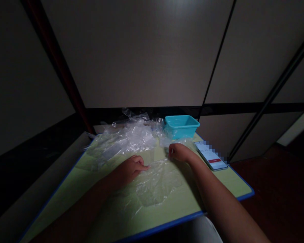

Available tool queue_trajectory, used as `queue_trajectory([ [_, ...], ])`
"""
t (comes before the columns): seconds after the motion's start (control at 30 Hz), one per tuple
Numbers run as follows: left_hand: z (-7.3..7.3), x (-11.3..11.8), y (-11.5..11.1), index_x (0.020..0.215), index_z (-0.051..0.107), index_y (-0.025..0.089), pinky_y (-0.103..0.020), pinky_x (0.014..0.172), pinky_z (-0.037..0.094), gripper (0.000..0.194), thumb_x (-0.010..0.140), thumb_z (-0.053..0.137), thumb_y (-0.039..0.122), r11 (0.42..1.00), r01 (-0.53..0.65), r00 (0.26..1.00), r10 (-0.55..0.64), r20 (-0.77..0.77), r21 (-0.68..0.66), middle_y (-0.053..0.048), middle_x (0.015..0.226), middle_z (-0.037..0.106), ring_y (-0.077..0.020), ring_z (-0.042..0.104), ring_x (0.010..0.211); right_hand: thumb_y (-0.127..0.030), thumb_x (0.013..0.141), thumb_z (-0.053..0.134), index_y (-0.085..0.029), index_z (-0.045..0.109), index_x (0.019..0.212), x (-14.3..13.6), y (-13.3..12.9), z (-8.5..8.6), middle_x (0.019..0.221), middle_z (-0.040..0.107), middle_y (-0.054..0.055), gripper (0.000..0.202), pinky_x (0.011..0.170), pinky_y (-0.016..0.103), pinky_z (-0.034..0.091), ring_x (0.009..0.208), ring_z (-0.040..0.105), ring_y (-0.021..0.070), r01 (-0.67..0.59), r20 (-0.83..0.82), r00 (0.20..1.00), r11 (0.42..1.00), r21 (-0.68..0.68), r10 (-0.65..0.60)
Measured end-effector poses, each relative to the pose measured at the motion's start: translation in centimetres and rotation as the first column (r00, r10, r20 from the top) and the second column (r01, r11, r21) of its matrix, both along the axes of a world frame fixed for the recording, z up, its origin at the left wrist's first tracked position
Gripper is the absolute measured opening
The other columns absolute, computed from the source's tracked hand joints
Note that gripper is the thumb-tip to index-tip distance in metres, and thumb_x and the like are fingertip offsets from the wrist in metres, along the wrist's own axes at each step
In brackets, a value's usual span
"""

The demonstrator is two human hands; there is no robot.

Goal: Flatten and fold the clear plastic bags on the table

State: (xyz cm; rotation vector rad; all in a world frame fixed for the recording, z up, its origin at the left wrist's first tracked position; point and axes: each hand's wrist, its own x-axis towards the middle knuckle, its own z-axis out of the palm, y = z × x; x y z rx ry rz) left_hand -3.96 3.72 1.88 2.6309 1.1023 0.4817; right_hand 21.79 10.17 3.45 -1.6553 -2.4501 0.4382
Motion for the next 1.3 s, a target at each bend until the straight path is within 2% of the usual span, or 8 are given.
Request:
queue_trajectory([
  [0.23,-0.4,0.0,0.1,0.102,0.068,0.025,-0.024,0.072,0.037,0.031,0.086,0.044,0.015,0.999,0.016,1.0,-0.015,-0.013,0.032,-0.002,0.084,0.052,-0.0152,0.048,0.082,-0.024,0.079,0.059,-0.015,0.064,0.086,-0.1,0.0,0.0,0.077,0.066,0.007,0.013,0.055,0.023,0.033,0.067,0.058,0.0153,0.086,-0.058,0.994,0.996,-0.03,-0.088],
  [0.43,-1.0,-0.1,0.2,0.098,0.069,0.025,-0.024,0.071,0.036,0.029,0.086,0.045,0.014,0.998,0.025,1.0,-0.025,-0.003,0.057,-0.002,0.083,0.051,-0.015,0.048,0.081,-0.015,0.066,0.069,-0.016,0.064,0.085,-0.2,-0.2,0.1,0.073,0.067,0.002,0.02,0.052,0.02,0.036,0.063,0.059,0.0134,0.07,-0.13,0.988,0.99,-0.125,-0.086],
  [0.63,-0.8,-0.1,0.2,0.101,0.069,0.025,-0.025,0.072,0.036,0.032,0.084,0.045,0.012,0.997,0.037,0.999,-0.036,-0.012,0.065,-0.002,0.084,0.051,-0.0154,0.048,0.082,-0.017,0.068,0.068,-0.015,0.062,0.089,-0.1,-0.1,0.1,0.069,0.066,0.002,0.021,0.05,0.019,0.037,0.06,0.059,0.0128,0.094,-0.172,0.977,0.979,-0.183,-0.126],
  [0.8,-0.8,-0.1,0.3,0.102,0.068,0.026,-0.025,0.071,0.036,0.031,0.082,0.048,0.012,0.997,0.037,0.999,-0.037,-0.006,0.065,-0.002,0.084,0.051,-0.0154,0.048,0.082,-0.015,0.066,0.068,-0.015,0.062,0.089,0.1,0.1,0.0,0.066,0.065,0.0,0.024,0.048,0.018,0.036,0.058,0.058,0.0119,0.071,-0.165,0.981,0.979,-0.193,-0.104],
  [0.97,-1.1,-0.2,0.3,0.104,0.068,0.028,-0.024,0.071,0.037,0.03,0.084,0.05,0.016,0.997,0.036,0.999,-0.037,0.015,0.063,-0.002,0.084,0.052,-0.0151,0.047,0.081,-0.011,0.061,0.069,-0.015,0.063,0.089,0.1,0.3,-0.2,0.076,0.065,0.002,0.029,0.051,0.019,0.035,0.063,0.057,0.0123,0.076,-0.128,0.987,0.985,-0.152,-0.096],
  [1.13,-1.2,-0.3,0.5,0.105,0.067,0.028,-0.025,0.071,0.037,0.027,0.085,0.052,0.02,0.997,0.05,0.999,-0.051,0.01,0.064,-0.002,0.085,0.052,-0.0154,0.048,0.082,-0.01,0.061,0.067,-0.016,0.063,0.087,0.0,0.3,-0.4,0.076,0.065,0.002,0.027,0.051,0.02,0.035,0.063,0.056,0.0133,0.091,-0.097,0.99,0.986,-0.142,-0.106],
  [1.23,-1.0,-0.3,0.4,0.105,0.067,0.027,-0.025,0.071,0.037,0.024,0.083,0.059,0.03,0.998,0.058,0.998,-0.058,-0.001,0.039,-0.002,0.085,0.052,-0.016,0.048,0.082,-0.008,0.062,0.065,-0.016,0.064,0.083,-0.2,0.1,-0.5,0.074,0.065,0.002,0.022,0.052,0.02,0.034,0.063,0.056,0.0134,0.092,-0.092,0.99,0.987,-0.13,-0.104],
  [1.3,-0.7,-0.3,0.3,0.103,0.068,0.026,-0.026,0.071,0.038,0.03,0.078,0.064,0.042,0.998,0.061,0.998,-0.061,0.01,0.026,-0.002,0.084,0.052,-0.0165,0.048,0.081,-0.006,0.061,0.063,-0.016,0.064,0.076,-0.3,0.1,-0.7,0.072,0.065,0.002,0.018,0.052,0.02,0.034,0.064,0.056,0.014,0.091,-0.096,0.99,0.989,-0.117,-0.102],
])
